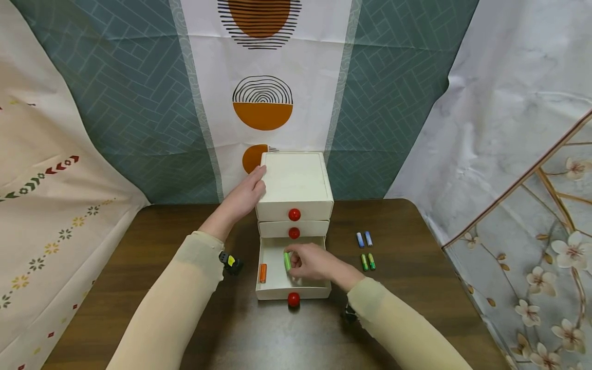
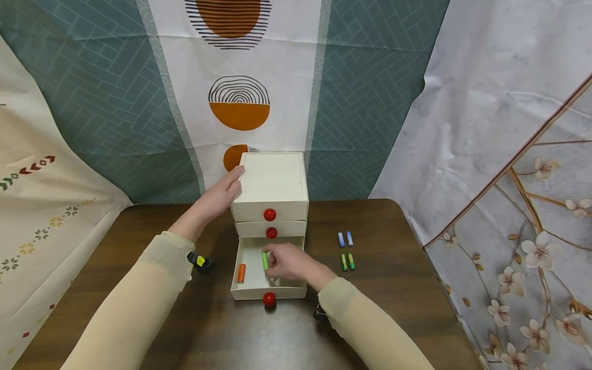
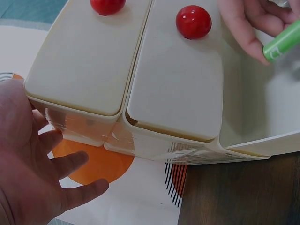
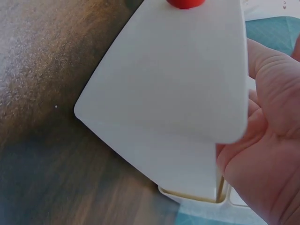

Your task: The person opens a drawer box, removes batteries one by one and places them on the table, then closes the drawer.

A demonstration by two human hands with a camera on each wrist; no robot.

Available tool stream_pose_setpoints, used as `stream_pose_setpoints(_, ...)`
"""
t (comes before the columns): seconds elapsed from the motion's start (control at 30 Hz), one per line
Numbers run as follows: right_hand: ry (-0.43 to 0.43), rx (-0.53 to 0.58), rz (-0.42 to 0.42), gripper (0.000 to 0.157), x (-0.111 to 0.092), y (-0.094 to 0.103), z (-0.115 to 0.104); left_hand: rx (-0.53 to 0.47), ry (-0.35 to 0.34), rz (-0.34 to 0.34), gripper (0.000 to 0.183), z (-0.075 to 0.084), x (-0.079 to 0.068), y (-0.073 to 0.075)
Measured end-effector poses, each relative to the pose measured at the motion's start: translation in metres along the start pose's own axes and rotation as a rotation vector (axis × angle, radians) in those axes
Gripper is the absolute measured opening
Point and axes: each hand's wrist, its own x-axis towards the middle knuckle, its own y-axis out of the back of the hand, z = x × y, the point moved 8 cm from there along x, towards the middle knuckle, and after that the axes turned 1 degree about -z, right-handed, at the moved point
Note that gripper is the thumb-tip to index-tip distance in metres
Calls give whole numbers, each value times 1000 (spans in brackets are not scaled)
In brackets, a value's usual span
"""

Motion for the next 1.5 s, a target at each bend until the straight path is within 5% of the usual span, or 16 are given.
stream_pose_setpoints(0.87,-13,41,82,51,-44,34,10,-17,4,-3,65,1,-2,5)
stream_pose_setpoints(1.5,-88,142,175,52,-87,56,31,115,44,69,64,7,3,4)
